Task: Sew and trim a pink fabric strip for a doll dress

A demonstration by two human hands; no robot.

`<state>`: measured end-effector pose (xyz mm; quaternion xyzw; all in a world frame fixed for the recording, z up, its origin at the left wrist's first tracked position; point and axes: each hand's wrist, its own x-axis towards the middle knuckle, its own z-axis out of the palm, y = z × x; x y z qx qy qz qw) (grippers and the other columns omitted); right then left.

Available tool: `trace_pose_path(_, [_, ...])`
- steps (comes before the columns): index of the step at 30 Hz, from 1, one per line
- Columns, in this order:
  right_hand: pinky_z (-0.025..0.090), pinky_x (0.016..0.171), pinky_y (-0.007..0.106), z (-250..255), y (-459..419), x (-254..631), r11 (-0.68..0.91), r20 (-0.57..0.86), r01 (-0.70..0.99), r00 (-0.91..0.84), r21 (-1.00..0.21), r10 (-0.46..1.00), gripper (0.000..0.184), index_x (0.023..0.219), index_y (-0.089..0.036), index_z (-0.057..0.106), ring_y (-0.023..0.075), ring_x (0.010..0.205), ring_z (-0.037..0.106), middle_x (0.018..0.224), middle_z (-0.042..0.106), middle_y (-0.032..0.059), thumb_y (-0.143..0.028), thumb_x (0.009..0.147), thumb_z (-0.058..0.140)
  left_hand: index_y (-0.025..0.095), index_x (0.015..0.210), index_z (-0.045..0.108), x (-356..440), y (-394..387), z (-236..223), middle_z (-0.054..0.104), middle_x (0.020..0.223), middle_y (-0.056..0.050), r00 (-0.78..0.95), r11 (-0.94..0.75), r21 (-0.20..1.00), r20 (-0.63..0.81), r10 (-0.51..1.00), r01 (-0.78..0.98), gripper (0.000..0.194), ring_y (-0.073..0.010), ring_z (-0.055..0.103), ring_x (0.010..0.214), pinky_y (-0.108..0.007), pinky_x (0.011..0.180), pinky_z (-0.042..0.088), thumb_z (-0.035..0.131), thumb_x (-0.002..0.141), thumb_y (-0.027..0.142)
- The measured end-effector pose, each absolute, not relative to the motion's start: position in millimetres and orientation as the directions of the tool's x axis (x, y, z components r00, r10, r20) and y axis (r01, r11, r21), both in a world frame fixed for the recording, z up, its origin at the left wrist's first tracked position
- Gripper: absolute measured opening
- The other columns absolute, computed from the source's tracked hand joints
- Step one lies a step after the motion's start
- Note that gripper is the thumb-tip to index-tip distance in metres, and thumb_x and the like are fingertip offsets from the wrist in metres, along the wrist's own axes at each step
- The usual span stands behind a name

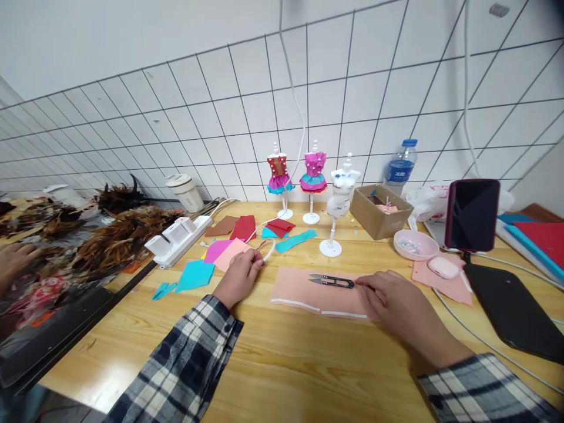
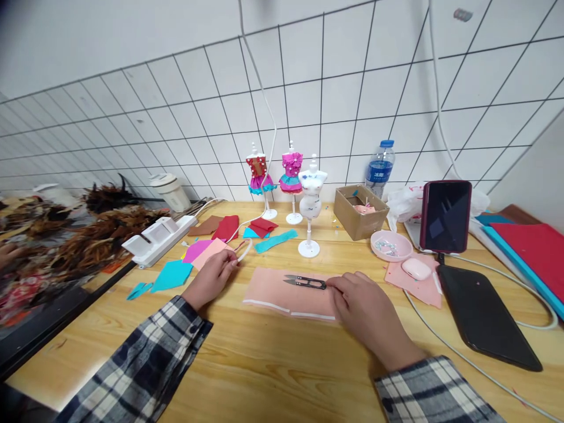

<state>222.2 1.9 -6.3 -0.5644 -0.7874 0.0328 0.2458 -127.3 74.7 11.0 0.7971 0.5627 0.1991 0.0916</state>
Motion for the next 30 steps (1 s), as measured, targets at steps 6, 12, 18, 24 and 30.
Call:
trace_pose_path(6, [0.051,0.067,0.034,8,-20,182,0.46,0.529,0.719,-0.15,-0.521,0.835,0.023,0.113,-0.021,0.057,0.0186,0.073,0.062,0.088,0.069,0.0058,-0.031,0.093,0.052,0.022,0.092,0.05,-64,18,21,0.071,0.081,-0.002,0.354,-0.495,0.587,0.345,0.869,0.641,0.014,-0.0172,0.065,0.077,-0.03,0.073,0.048,0.04,0.097,0.031])
trace_pose_path(12, [0.056,0.056,0.025,14,-37,153,0.415,0.436,0.399,-0.042,-0.818,0.899,0.042,0.125,-0.025,0.041,0.0138,0.073,0.062,0.108,0.068,0.008,-0.034,0.089,0.061,0.022,0.087,0.056,-29,-17,20,0.067,0.065,0.001,0.432,-0.652,0.414,0.509,0.745,0.636,0.01,-0.0156,0.061,0.06,-0.027,0.058,0.044,0.049,0.092,0.025])
trace_pose_path(18, [0.057,0.06,0.026,9,-38,148,0.387,0.402,0.315,-0.018,-0.867,0.916,0.039,0.12,-0.026,0.049,0.0135,0.074,0.063,0.108,0.067,0.0062,-0.03,0.085,0.066,0.02,0.081,0.059,-28,-16,17,0.067,0.061,0.0,0.417,-0.667,0.388,0.555,0.72,0.636,0.009,-0.0149,0.061,0.057,-0.026,0.056,0.045,0.054,0.088,0.023])
trace_pose_path(24, [0.054,0.059,0.025,12,-35,146,0.326,0.329,0.306,-0.042,-0.894,0.943,0.015,0.098,-0.023,0.062,0.013,0.067,0.062,0.085,0.069,0.0014,-0.026,0.084,0.065,0.02,0.082,0.06,-25,-17,10,0.068,0.065,0.0,0.397,-0.642,0.483,0.518,0.758,0.595,0.008,-0.0141,0.063,0.059,-0.025,0.056,0.046,0.055,0.088,0.023])
trace_pose_path(30, [0.052,0.061,0.025,13,-35,146,0.326,0.314,0.306,-0.09,-0.895,0.945,0.005,0.081,-0.022,0.06,0.0125,0.064,0.062,0.072,0.066,-0.0014,-0.022,0.085,0.061,0.02,0.084,0.059,-27,-13,5,0.067,0.067,-0.001,0.429,-0.65,0.518,0.49,0.759,0.556,0.01,-0.0142,0.063,0.061,-0.025,0.057,0.047,0.053,0.091,0.023])
